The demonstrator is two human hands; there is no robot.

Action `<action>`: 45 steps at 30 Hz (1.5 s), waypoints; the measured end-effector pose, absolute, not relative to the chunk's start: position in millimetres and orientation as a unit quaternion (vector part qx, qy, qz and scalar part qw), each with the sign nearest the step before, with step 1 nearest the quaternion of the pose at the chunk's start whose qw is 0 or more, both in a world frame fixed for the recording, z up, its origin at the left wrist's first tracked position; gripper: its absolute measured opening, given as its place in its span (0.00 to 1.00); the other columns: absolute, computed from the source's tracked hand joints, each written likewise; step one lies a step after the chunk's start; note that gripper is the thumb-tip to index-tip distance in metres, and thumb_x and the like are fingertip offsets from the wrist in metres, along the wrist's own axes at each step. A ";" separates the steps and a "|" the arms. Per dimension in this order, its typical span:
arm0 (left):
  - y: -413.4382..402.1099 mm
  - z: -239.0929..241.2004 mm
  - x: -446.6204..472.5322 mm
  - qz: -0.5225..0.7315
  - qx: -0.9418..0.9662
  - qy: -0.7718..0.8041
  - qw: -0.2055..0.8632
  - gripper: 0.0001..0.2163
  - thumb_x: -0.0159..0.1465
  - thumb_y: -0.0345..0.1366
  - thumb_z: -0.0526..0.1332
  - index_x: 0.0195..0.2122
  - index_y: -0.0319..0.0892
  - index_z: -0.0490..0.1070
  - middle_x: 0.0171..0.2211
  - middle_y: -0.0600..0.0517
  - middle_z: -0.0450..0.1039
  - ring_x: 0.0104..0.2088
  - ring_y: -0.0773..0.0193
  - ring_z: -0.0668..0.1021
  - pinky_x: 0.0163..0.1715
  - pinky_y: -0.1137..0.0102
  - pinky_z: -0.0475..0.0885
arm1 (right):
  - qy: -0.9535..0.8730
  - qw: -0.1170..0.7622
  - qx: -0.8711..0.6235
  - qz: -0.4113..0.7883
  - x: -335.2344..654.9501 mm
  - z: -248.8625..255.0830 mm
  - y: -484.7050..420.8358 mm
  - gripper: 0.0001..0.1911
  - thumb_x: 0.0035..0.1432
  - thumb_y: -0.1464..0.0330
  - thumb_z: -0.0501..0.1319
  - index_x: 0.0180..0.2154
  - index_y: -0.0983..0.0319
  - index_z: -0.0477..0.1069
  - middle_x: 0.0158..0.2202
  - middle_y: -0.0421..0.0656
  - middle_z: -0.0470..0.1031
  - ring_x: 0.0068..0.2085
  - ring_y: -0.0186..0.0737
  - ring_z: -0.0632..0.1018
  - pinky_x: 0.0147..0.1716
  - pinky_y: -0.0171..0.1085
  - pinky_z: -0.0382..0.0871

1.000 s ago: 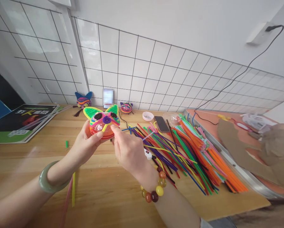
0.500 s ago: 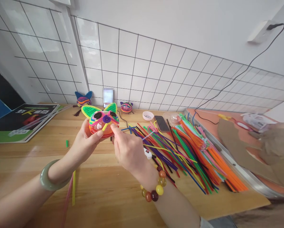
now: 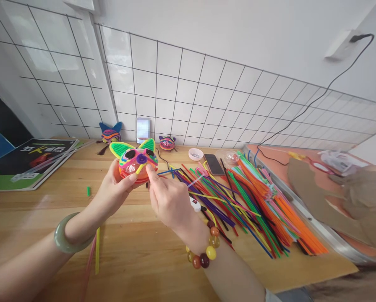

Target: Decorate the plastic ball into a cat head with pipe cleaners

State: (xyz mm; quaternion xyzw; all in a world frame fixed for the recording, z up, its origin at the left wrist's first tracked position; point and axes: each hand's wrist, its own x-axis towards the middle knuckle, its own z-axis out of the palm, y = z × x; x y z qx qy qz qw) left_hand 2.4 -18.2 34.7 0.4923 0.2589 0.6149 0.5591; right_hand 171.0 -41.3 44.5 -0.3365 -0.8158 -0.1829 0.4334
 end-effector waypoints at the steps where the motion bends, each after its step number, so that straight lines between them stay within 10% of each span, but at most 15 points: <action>1: -18.3 34.7 2.4 0.613 0.496 0.259 0.557 0.23 0.57 0.40 0.72 0.50 0.45 0.65 0.43 0.49 0.79 0.38 0.58 0.84 0.39 0.64 0.81 | -0.817 0.433 -0.334 -0.181 171.1 44.7 -41.2 0.21 0.69 0.76 0.49 0.61 0.71 0.66 0.24 0.42 0.78 0.22 0.35 0.73 0.23 0.37 0.65; 45: -13.8 26.0 2.2 0.621 0.519 0.241 0.535 0.22 0.57 0.41 0.72 0.48 0.44 0.64 0.42 0.50 0.78 0.33 0.62 0.83 0.32 0.67 0.81 | -0.812 0.425 -0.334 -0.221 170.5 47.9 -43.3 0.19 0.69 0.76 0.49 0.56 0.75 0.71 0.22 0.39 0.73 0.22 0.34 0.69 0.24 0.37 0.62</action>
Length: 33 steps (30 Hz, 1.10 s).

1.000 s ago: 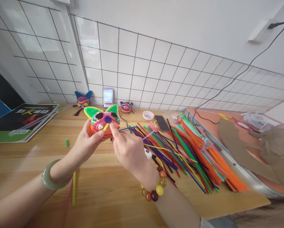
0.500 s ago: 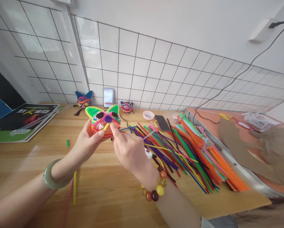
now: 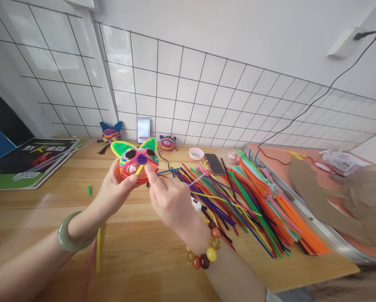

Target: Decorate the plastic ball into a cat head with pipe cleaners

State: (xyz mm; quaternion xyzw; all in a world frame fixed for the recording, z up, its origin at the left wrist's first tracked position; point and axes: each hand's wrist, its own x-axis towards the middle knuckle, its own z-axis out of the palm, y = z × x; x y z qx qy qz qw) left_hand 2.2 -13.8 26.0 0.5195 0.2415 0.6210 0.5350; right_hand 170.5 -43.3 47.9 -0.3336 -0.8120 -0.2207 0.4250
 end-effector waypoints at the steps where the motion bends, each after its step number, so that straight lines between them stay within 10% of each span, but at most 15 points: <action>1: -13.9 25.5 1.9 0.621 0.520 0.241 0.535 0.22 0.58 0.41 0.72 0.49 0.44 0.64 0.42 0.50 0.78 0.32 0.62 0.83 0.32 0.67 0.81 | -0.812 0.428 -0.331 -0.219 170.4 48.1 -43.4 0.19 0.69 0.77 0.49 0.56 0.76 0.71 0.21 0.39 0.73 0.22 0.34 0.69 0.24 0.37 0.62; 33: -14.3 24.2 1.0 0.624 0.524 0.231 0.531 0.22 0.58 0.41 0.72 0.50 0.44 0.66 0.46 0.47 0.77 0.36 0.59 0.83 0.34 0.66 0.82 | -0.817 0.429 -0.332 -0.196 169.9 49.5 -45.9 0.22 0.68 0.77 0.49 0.60 0.72 0.68 0.21 0.38 0.72 0.23 0.33 0.70 0.25 0.35 0.64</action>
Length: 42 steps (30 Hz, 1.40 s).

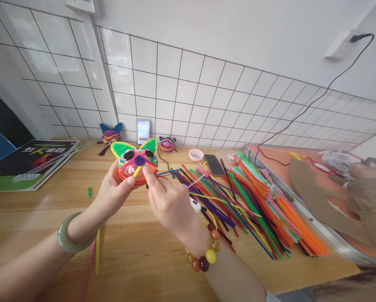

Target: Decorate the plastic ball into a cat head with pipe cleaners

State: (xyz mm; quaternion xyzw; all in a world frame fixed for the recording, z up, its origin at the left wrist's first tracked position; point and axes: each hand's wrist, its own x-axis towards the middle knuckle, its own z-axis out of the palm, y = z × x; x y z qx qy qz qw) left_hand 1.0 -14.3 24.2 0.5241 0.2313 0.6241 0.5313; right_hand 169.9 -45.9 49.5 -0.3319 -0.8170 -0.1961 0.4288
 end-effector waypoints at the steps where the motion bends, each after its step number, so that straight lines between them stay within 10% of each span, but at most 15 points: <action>1: -14.3 24.6 1.1 0.623 0.525 0.231 0.532 0.23 0.58 0.42 0.72 0.50 0.44 0.66 0.45 0.47 0.77 0.35 0.59 0.83 0.34 0.66 0.82 | -0.817 0.431 -0.330 -0.194 169.8 49.5 -45.8 0.21 0.68 0.77 0.49 0.59 0.73 0.68 0.22 0.38 0.72 0.23 0.33 0.70 0.25 0.35 0.64; 34: -9.7 19.5 -3.8 0.626 0.542 0.217 0.517 0.23 0.58 0.42 0.71 0.51 0.46 0.66 0.48 0.46 0.76 0.42 0.55 0.82 0.36 0.65 0.81 | -0.821 0.422 -0.322 -0.211 169.6 47.7 -47.6 0.28 0.66 0.79 0.50 0.66 0.69 0.59 0.23 0.38 0.73 0.24 0.34 0.72 0.24 0.35 0.65; 42: -10.7 19.7 -5.7 0.613 0.556 0.189 0.529 0.20 0.60 0.42 0.70 0.50 0.48 0.65 0.44 0.48 0.78 0.29 0.62 0.82 0.34 0.63 0.81 | -0.818 0.427 -0.321 -0.213 169.7 49.5 -49.2 0.26 0.67 0.78 0.50 0.65 0.69 0.63 0.21 0.37 0.71 0.22 0.34 0.69 0.23 0.34 0.64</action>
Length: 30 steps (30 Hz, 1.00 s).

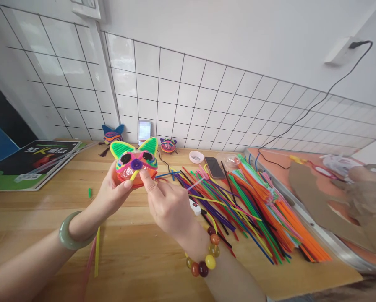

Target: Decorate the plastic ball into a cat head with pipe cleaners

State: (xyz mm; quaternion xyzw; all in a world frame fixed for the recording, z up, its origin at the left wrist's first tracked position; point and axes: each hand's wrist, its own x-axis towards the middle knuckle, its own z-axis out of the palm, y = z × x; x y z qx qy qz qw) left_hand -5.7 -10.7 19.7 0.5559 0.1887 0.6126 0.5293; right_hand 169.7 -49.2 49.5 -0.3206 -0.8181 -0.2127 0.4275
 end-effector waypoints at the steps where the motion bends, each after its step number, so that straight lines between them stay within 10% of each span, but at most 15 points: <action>1: -10.8 19.6 -5.8 0.613 0.556 0.189 0.529 0.20 0.60 0.42 0.70 0.50 0.48 0.65 0.45 0.48 0.78 0.29 0.62 0.82 0.34 0.64 0.81 | -0.817 0.430 -0.318 -0.213 169.6 49.4 -49.2 0.26 0.67 0.78 0.50 0.64 0.69 0.63 0.21 0.37 0.70 0.22 0.34 0.69 0.23 0.34 0.64; 30: -16.9 25.1 -2.0 0.594 0.517 0.154 0.597 0.20 0.60 0.43 0.70 0.52 0.47 0.70 0.43 0.49 0.78 0.36 0.63 0.82 0.35 0.70 0.81 | -0.824 0.450 -0.280 -0.201 172.7 51.4 -47.1 0.31 0.66 0.81 0.49 0.68 0.65 0.55 0.24 0.37 0.68 0.24 0.35 0.69 0.23 0.35 0.63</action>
